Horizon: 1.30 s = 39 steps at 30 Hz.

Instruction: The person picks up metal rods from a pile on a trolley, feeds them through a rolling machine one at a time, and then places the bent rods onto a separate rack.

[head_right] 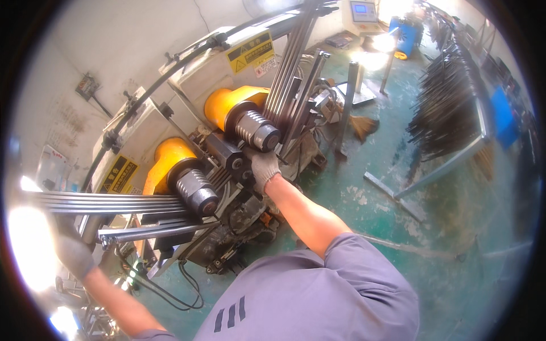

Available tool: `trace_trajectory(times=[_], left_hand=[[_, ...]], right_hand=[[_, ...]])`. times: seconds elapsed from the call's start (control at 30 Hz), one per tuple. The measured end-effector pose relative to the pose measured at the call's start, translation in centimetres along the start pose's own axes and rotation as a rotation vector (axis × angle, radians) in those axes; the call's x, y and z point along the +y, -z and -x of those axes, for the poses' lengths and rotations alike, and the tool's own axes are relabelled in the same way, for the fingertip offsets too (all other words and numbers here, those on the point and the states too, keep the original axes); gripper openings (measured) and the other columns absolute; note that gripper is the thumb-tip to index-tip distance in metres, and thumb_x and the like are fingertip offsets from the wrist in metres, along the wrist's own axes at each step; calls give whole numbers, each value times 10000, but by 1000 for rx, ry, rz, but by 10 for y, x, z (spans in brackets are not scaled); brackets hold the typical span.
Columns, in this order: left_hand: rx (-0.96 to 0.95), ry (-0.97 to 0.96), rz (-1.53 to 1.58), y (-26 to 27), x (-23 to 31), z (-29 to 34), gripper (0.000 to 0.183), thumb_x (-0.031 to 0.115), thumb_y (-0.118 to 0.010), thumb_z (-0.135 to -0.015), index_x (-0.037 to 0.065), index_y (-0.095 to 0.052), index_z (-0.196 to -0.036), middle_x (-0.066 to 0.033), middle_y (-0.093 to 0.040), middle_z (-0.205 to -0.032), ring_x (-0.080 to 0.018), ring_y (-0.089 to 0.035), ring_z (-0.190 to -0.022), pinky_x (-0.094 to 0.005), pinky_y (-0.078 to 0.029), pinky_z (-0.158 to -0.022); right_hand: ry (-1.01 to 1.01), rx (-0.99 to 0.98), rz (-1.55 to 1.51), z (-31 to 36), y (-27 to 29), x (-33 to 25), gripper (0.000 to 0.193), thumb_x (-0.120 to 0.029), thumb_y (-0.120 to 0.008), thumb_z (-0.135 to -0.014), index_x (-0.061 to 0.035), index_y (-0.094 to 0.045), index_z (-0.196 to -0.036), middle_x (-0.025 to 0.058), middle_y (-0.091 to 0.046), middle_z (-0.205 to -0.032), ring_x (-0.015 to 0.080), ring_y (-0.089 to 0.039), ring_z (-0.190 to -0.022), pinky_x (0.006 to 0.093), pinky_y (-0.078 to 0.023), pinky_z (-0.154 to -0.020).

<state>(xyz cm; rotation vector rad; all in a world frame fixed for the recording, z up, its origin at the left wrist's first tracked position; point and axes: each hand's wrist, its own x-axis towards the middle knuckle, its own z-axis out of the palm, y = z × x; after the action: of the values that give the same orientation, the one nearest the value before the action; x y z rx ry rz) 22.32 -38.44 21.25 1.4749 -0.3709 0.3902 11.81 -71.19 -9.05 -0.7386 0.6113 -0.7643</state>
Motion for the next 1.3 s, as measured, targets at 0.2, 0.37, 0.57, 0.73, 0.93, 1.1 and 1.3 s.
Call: trace_trajectory(times=[0.2,0.37,0.57,0.73,0.93,1.1,1.3], left_hand=[[-308,-24,-92,-67,3,-21,459,233,-696,-1034,-59,-578,-1367,-163,-701,-1162,-240,-697,-1007,-346,-572,-933],[-558,-112,-110,-119,0,-28,387,172,-758,-964,-41,-625,-1258,-87,-697,-985,-188,-700,-853,-311,-553,-818],[-590,-108,-120,-126,-6,-37,382,164,-789,-932,-31,-644,-1227,-69,-691,-927,-185,-706,-814,-312,-555,-785],[-584,-110,-90,-128,-7,-36,373,151,-795,-920,-20,-646,-1217,-60,-690,-928,-178,-706,-807,-306,-563,-774],[-587,-102,-54,-126,-7,-36,366,125,-797,-902,-11,-647,-1207,-58,-678,-940,-176,-701,-819,-293,-566,-768],[-596,-116,-53,-127,-9,-38,376,121,-803,-895,-19,-643,-1205,-64,-671,-942,-178,-694,-815,-297,-564,-763],[-612,-129,-10,-124,-9,-37,326,122,-780,-900,-6,-647,-1169,-44,-671,-909,-161,-682,-809,-296,-550,-755]], right_hand=[[69,-70,51,-19,-9,5,382,-135,-799,-904,-20,-705,-1255,96,-742,-1158,190,-731,-1003,348,-600,-842],[123,-102,58,-21,-7,11,454,-148,-812,-905,-26,-671,-1319,97,-723,-1201,193,-721,-1010,345,-597,-856],[93,-44,122,-26,-3,15,368,-134,-788,-921,-19,-694,-1257,80,-727,-1145,177,-716,-967,336,-592,-818],[194,-82,239,-21,-4,7,387,-167,-792,-922,-9,-695,-1262,71,-726,-1148,162,-697,-987,334,-582,-829],[223,-74,236,-23,-4,12,397,-190,-793,-919,-17,-699,-1264,73,-728,-1136,159,-695,-980,325,-580,-813],[193,-100,201,-31,2,19,387,-195,-790,-920,-28,-704,-1258,70,-729,-1106,158,-712,-911,318,-589,-733],[256,-89,221,-39,2,30,357,-182,-779,-922,-34,-711,-1240,66,-727,-1097,158,-714,-911,313,-584,-725]])
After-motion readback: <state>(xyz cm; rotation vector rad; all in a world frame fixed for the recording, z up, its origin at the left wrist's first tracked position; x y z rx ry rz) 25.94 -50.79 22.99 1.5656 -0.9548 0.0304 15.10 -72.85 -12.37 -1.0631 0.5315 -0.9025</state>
